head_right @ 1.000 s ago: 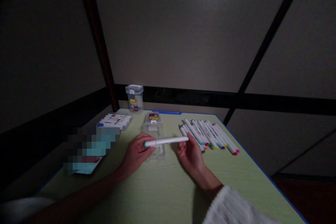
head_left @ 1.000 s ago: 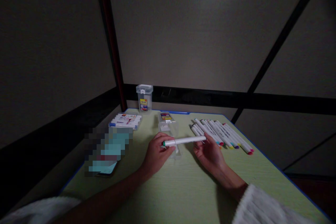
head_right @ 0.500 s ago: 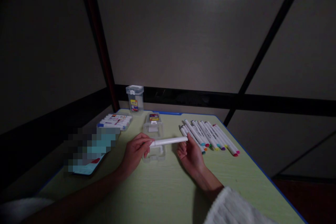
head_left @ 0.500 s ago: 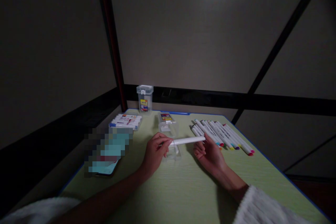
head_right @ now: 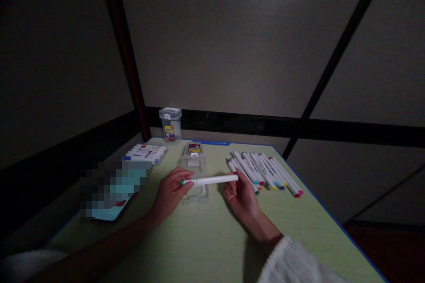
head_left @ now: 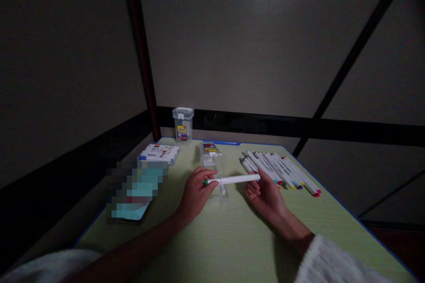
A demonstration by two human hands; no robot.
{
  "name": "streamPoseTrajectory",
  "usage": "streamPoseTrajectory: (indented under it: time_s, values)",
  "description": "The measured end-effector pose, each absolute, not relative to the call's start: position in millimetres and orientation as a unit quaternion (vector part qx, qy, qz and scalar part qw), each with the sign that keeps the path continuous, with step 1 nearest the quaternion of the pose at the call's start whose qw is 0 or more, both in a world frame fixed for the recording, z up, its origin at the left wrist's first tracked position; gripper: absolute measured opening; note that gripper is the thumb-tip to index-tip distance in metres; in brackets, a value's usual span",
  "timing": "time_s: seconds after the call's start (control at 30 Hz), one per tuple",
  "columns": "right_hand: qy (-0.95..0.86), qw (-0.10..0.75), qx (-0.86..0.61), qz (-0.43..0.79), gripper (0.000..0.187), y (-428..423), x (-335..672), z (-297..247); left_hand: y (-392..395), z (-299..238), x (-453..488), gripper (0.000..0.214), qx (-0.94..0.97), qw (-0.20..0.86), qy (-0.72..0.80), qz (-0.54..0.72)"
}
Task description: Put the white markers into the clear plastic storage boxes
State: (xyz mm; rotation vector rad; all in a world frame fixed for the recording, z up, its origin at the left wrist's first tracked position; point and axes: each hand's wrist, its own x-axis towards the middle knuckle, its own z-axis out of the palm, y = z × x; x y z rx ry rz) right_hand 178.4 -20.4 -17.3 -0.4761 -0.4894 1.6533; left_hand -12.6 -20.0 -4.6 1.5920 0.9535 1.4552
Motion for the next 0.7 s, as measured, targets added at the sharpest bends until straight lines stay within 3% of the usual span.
streamPoseTrajectory:
  time_s: [0.7]
  values:
    - [-0.228, 0.617, -0.198, 0.727, 0.015, -21.3, 180.7, -16.4, -18.8, -4.8, -13.3, 0.01, 0.662, 0.317, 0.384, 0.56]
